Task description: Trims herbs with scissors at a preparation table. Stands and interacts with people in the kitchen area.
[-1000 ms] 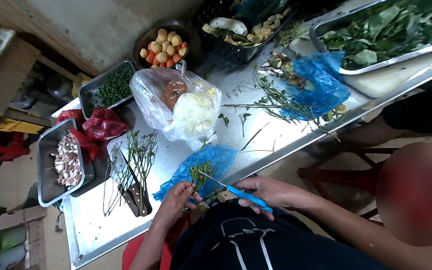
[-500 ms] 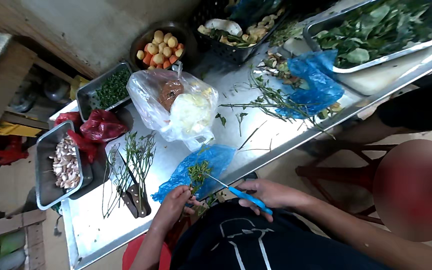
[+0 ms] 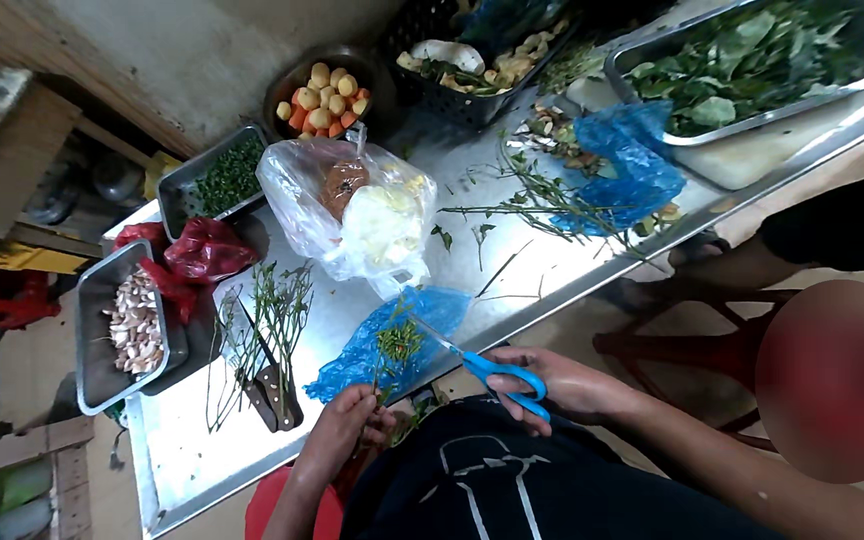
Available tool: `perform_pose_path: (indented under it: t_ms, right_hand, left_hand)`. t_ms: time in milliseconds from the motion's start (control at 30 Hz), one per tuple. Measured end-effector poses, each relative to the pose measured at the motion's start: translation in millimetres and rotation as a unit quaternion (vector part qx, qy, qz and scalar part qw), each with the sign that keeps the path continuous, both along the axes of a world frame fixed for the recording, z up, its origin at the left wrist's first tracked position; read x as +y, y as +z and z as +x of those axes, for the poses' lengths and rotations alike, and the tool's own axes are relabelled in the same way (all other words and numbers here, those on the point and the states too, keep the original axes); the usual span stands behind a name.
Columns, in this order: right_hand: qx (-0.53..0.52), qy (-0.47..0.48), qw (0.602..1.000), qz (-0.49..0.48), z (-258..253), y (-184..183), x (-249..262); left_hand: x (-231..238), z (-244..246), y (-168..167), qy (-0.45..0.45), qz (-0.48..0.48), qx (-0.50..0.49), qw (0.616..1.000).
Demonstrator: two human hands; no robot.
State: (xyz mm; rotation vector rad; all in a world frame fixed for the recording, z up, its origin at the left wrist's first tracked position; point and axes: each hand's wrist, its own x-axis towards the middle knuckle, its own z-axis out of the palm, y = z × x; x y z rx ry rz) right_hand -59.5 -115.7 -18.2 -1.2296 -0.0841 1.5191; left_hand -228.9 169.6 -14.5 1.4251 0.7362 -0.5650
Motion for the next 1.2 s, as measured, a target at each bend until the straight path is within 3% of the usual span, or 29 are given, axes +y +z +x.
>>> perform_pose_path:
  t_ms: [1200]
  right_hand:
    - [0.022,0.01,1.0,0.006,-1.3,-2.4,3.5]
  left_hand:
    - [3.4,-8.5,-0.1,-0.001,0.007,0.015,1.0]
